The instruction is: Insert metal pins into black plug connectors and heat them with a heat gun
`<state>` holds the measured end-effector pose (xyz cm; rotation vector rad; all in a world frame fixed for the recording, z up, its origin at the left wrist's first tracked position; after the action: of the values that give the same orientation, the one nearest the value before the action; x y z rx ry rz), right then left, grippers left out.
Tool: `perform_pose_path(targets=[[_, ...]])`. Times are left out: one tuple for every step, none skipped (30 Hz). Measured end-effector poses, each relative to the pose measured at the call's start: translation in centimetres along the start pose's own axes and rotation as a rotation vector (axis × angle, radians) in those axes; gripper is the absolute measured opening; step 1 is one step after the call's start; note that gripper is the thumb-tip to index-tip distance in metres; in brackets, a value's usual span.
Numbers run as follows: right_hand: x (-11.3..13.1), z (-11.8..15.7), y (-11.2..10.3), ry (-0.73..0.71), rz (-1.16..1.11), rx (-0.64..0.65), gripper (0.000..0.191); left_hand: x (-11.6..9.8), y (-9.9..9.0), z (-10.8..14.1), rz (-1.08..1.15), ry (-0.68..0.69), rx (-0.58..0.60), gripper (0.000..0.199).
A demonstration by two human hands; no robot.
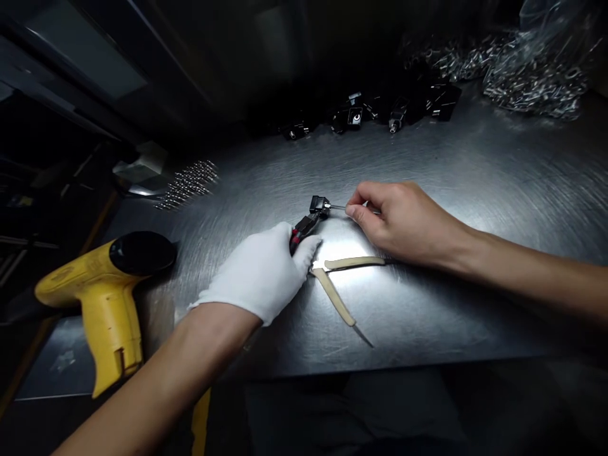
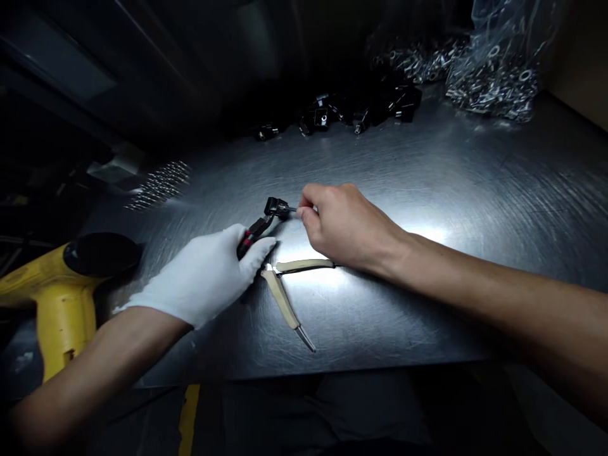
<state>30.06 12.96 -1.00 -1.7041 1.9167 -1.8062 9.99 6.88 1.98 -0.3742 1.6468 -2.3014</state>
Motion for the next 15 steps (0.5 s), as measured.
perform_pose_path(targets=[[-0.2,-0.1,-0.2,-0.020,0.004,0.004,0.016,0.3,-0.3,0.0,0.001,0.015,0.024,0.044],[-0.4,-0.2,-0.4,-0.037,0.005,0.010,0.016,0.6,-0.6,0.0,-0.003,0.029,0.052,0.039],[-0.6,-0.2,-0.4,-0.050,0.004,0.018,0.016,0.9,-1.0,0.0,-0.015,0.039,0.086,0.034],[-0.7,-0.3,-0.4,-0.058,0.004,0.024,0.016,1.1,-1.4,0.0,-0.038,0.043,0.116,0.030],[-0.7,-0.2,-0.3,-0.063,0.007,0.028,0.016,1.1,-1.9,0.0,-0.070,0.038,0.136,0.026],[-0.6,-0.2,-0.2,-0.068,0.019,0.030,0.016,1.1,-2.3,0.0,-0.106,0.024,0.145,0.025],[-0.5,-0.1,0.0,-0.074,0.037,0.031,0.016,1.0,-2.6,0.1,-0.140,0.006,0.147,0.024],[-0.4,0.0,0.2,-0.079,0.058,0.029,0.016,0.8,-2.8,0.2,-0.168,-0.010,0.142,0.025],[-0.2,0.1,0.5,-0.086,0.081,0.030,0.017,0.5,-2.8,0.4,-0.189,-0.020,0.124,0.025],[0.0,0.3,0.7,-0.094,0.102,0.032,0.017,0.3,-2.8,0.7,-0.202,-0.027,0.097,0.025],[0.1,0.4,0.9,-0.102,0.121,0.035,0.017,0.1,-2.7,1.0,-0.205,-0.037,0.069,0.025],[0.3,0.5,1.1,-0.109,0.139,0.039,0.018,0.1,-2.5,1.2,-0.192,-0.045,0.047,0.025],[0.4,0.7,1.3,-0.113,0.157,0.042,0.019,0.3,-2.4,1.5,-0.159,-0.048,0.048,0.025],[0.5,0.7,1.4,-0.116,0.175,0.043,0.020,0.6,-2.3,1.7,-0.103,-0.046,0.074,0.025],[0.4,0.8,1.4,-0.118,0.192,0.041,0.021,1.1,-2.3,1.8,-0.033,-0.039,0.119,0.025]])
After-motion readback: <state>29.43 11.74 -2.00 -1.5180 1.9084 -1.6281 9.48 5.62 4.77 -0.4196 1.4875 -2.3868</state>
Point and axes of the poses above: each hand's wrist, its own z-axis away from the middle knuckle, its own y-axis out of the palm, x = y × z, the point moved 1 cm from there along -z, towards the middle knuckle, and after that the axes turned 13 degrees about -y, right-handed, at the moved point
